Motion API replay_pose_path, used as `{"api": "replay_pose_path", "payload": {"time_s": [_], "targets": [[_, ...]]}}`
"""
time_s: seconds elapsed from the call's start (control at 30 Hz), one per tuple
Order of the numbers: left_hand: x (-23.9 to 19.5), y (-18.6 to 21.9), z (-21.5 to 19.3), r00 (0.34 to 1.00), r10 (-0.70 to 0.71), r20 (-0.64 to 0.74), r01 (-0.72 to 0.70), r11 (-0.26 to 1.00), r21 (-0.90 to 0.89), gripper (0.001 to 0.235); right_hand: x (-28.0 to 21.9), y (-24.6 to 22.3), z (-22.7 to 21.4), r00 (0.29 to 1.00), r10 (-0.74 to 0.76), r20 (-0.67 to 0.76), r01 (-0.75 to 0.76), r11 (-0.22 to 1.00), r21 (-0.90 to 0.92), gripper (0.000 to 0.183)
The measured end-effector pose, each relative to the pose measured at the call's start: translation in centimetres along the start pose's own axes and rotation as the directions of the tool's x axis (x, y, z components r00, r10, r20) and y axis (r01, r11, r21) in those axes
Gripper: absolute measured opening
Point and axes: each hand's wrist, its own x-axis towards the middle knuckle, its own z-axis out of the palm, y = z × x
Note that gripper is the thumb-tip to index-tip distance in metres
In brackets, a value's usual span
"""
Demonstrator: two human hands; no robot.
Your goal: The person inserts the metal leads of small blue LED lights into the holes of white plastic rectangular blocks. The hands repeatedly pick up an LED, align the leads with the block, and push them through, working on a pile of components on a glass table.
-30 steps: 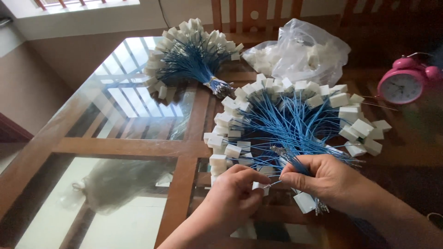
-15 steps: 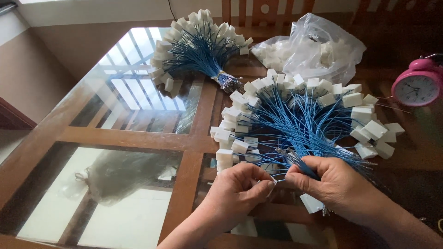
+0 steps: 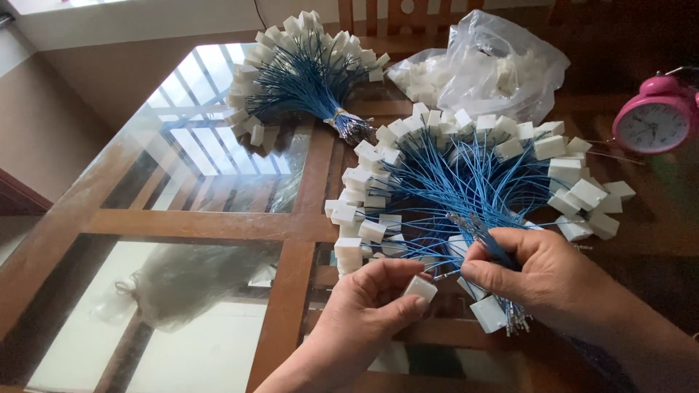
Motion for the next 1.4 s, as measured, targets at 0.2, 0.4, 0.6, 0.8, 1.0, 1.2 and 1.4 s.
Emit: {"api": "replay_pose_path", "payload": {"time_s": [0.2,0.4,0.6,0.8,1.0,1.2,1.4], "targets": [[0.9,-1.1,-0.7,0.998,0.06,0.008,-0.059,0.997,-0.05,0.042,-0.6,-1.5,0.7,0.994,0.099,-0.056,-0.102,0.992,-0.073,0.011],[0.2,0.4,0.2,0.994,-0.055,-0.096,0.047,0.995,-0.087,0.048,-0.3,-1.4,0.6,0.991,0.114,-0.068,-0.117,0.992,-0.04,0.012],[0.2,0.4,0.1,0.994,-0.006,-0.106,0.012,0.998,0.057,0.038,-0.5,-1.7,0.7,0.993,0.106,-0.045,-0.106,0.994,-0.007,0.014],[0.6,-1.8,-0.5,0.964,0.263,-0.025,-0.217,0.841,0.495,0.024,-0.3,-1.0,0.6,0.996,0.082,-0.031,-0.082,0.997,-0.007,0.015],[1.0,-2.3,-0.4,0.992,0.124,-0.037,-0.118,0.984,0.135,0.032,-0.6,-1.3,0.6,0.995,0.098,0.006,-0.098,0.995,-0.022,0.02],[1.5,-2.8,-0.4,0.998,0.044,-0.051,-0.047,0.997,-0.066,0.022,-0.4,-1.6,0.6,0.988,0.151,-0.004,-0.151,0.988,-0.014,0.02],[1.1,-2.0,0.2,0.991,-0.021,-0.134,-0.007,0.979,-0.204,0.039,-0.9,-3.8,1.1,0.965,0.261,-0.026,-0.262,0.958,-0.118,0.026]]}}
